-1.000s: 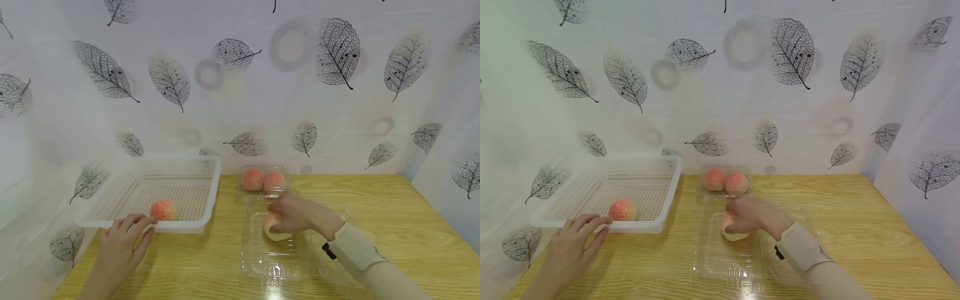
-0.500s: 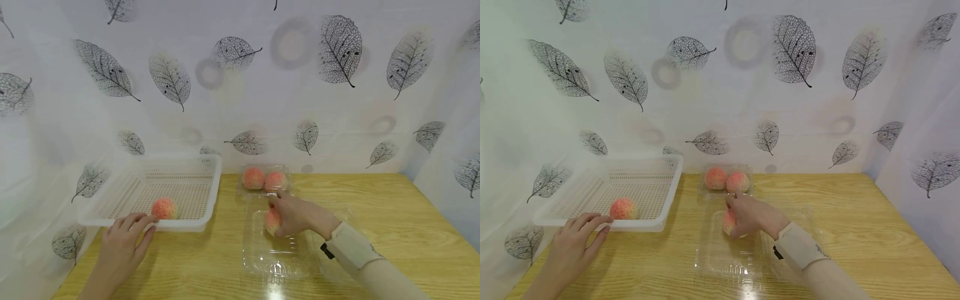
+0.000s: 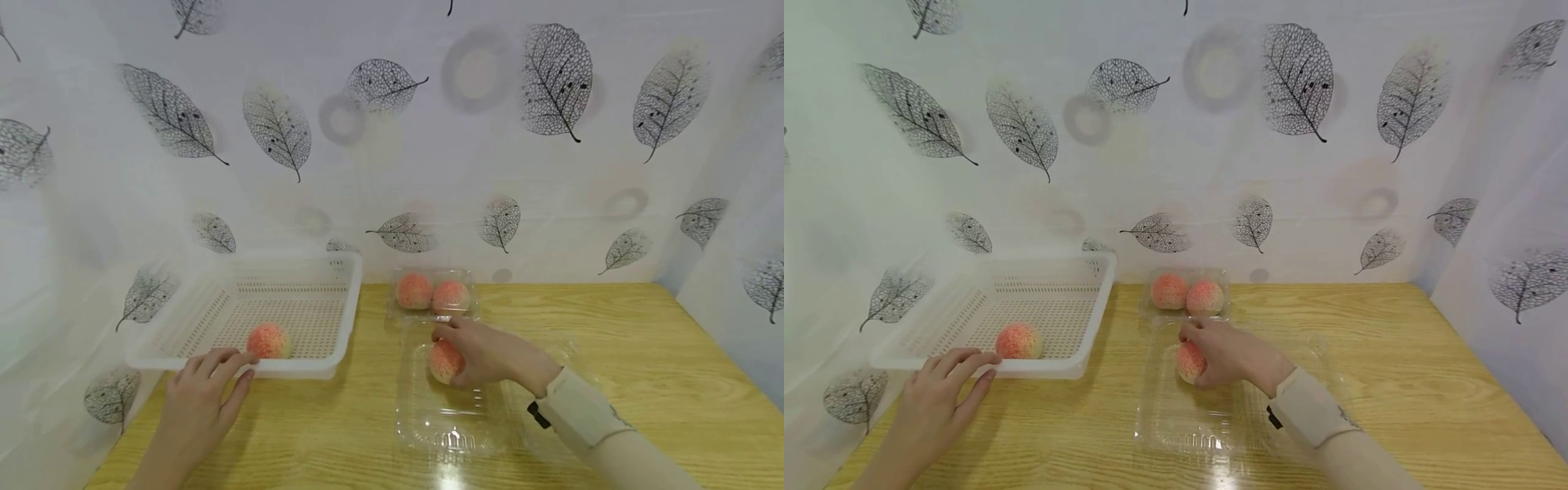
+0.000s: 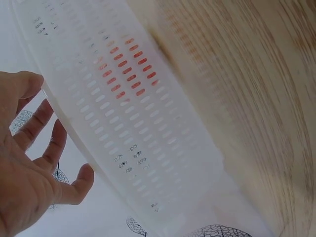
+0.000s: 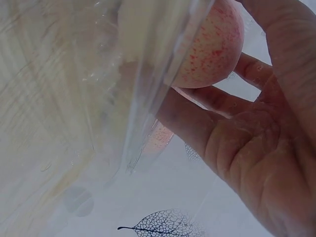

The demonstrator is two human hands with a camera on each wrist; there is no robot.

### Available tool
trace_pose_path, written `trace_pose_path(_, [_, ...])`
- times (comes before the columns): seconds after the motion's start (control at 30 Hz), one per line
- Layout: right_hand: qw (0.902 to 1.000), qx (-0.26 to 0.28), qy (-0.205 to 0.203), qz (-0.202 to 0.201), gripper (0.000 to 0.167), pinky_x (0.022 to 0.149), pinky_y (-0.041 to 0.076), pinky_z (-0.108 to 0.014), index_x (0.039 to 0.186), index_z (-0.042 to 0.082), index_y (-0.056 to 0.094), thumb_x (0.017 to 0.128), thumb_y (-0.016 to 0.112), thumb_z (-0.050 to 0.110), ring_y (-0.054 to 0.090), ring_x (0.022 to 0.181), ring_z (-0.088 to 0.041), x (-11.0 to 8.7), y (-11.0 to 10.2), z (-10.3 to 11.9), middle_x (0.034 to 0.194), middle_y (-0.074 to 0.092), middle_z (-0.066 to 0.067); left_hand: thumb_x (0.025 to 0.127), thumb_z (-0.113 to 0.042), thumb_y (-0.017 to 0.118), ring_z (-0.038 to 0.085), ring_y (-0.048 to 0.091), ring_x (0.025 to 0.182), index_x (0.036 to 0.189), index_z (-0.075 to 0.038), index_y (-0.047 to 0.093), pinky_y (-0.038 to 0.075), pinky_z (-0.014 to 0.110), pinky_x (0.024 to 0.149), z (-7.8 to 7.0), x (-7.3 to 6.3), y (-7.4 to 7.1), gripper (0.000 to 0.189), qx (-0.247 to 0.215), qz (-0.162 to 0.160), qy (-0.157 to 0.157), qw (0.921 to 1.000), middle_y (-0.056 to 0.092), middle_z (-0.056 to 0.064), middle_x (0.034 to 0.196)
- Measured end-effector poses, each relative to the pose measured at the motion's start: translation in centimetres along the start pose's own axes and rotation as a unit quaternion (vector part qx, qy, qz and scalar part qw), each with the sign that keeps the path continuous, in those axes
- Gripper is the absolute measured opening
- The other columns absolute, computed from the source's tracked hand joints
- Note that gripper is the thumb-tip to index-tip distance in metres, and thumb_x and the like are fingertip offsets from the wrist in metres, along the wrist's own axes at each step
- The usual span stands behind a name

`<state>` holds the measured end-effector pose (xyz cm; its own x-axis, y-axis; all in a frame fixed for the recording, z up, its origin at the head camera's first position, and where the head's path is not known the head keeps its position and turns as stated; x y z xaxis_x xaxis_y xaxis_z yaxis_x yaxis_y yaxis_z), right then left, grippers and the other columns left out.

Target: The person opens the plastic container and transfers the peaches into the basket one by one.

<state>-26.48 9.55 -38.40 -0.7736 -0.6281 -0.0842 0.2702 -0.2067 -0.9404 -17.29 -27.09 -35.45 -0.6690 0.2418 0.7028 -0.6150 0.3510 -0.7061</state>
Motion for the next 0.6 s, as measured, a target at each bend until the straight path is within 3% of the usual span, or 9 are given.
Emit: trace_pose_path(0.6, [0.9999,-0.003,-0.016,0.000,0.057,0.084,0.054,-0.038,0.122,0.017,0.062,0.068,0.084,0.017,0.057,0.099,-0.016,0.22,0.03,-0.11,0.122,0.060,-0.004,0.081,-0.009,0.080,0.039,0.065,0.092,0.107,-0.019,0.075,0.049,0.064,0.066,-0.05,-0.03,0.00,0.028,-0.004,0.005,-0.009,0.9999,0.070,0.006,0.105])
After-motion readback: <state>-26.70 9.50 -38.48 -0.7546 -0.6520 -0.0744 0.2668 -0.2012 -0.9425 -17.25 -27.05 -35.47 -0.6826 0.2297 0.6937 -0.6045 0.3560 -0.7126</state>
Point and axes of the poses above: each hand's wrist, its own x-axis towards the middle knuckle, its own y-axis out of the palm, z = x × y, the point moved 7 cm from there along x, towards the middle knuckle
